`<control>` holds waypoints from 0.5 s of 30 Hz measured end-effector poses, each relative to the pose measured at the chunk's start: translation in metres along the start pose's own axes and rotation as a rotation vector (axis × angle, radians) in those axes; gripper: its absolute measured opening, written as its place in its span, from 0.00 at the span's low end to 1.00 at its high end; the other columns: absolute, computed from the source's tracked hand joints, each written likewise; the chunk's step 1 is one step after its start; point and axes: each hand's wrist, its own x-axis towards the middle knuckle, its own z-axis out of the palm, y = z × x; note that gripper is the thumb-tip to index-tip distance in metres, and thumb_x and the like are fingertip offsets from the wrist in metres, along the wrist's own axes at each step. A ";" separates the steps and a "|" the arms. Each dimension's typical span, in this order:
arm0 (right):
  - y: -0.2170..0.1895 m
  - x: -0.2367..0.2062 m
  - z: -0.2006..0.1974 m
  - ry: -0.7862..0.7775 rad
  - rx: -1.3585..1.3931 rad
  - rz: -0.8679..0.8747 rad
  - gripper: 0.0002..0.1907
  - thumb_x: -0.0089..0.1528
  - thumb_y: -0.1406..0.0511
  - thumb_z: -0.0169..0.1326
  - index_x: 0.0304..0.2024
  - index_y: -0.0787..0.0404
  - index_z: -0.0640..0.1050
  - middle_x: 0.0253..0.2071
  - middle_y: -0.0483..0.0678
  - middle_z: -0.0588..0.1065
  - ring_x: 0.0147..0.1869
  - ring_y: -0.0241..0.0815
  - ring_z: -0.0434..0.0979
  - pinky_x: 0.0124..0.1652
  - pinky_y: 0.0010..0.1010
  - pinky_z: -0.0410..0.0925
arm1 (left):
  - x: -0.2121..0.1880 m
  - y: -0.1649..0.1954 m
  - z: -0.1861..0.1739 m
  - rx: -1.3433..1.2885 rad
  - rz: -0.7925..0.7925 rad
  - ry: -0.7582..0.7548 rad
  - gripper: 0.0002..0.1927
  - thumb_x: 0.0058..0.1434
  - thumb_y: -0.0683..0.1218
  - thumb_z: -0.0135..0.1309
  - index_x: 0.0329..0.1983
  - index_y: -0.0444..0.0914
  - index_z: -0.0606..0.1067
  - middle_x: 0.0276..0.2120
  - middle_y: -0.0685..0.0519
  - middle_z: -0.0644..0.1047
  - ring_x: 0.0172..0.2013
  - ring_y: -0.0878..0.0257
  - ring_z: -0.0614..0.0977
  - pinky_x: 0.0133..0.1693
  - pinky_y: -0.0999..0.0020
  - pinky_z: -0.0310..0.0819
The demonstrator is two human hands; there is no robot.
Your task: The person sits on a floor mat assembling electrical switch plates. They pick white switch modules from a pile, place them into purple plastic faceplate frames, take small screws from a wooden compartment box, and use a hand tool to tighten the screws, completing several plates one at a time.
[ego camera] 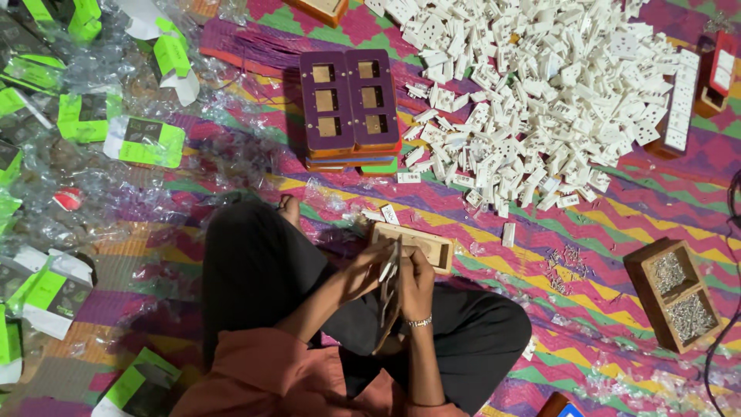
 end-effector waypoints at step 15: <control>-0.001 0.005 0.000 -0.007 0.066 0.053 0.13 0.71 0.63 0.47 0.34 0.62 0.75 0.24 0.37 0.66 0.26 0.27 0.61 0.25 0.22 0.56 | -0.004 0.006 0.013 0.099 -0.072 0.130 0.21 0.61 0.56 0.55 0.55 0.43 0.73 0.39 0.58 0.77 0.41 0.67 0.78 0.44 0.68 0.75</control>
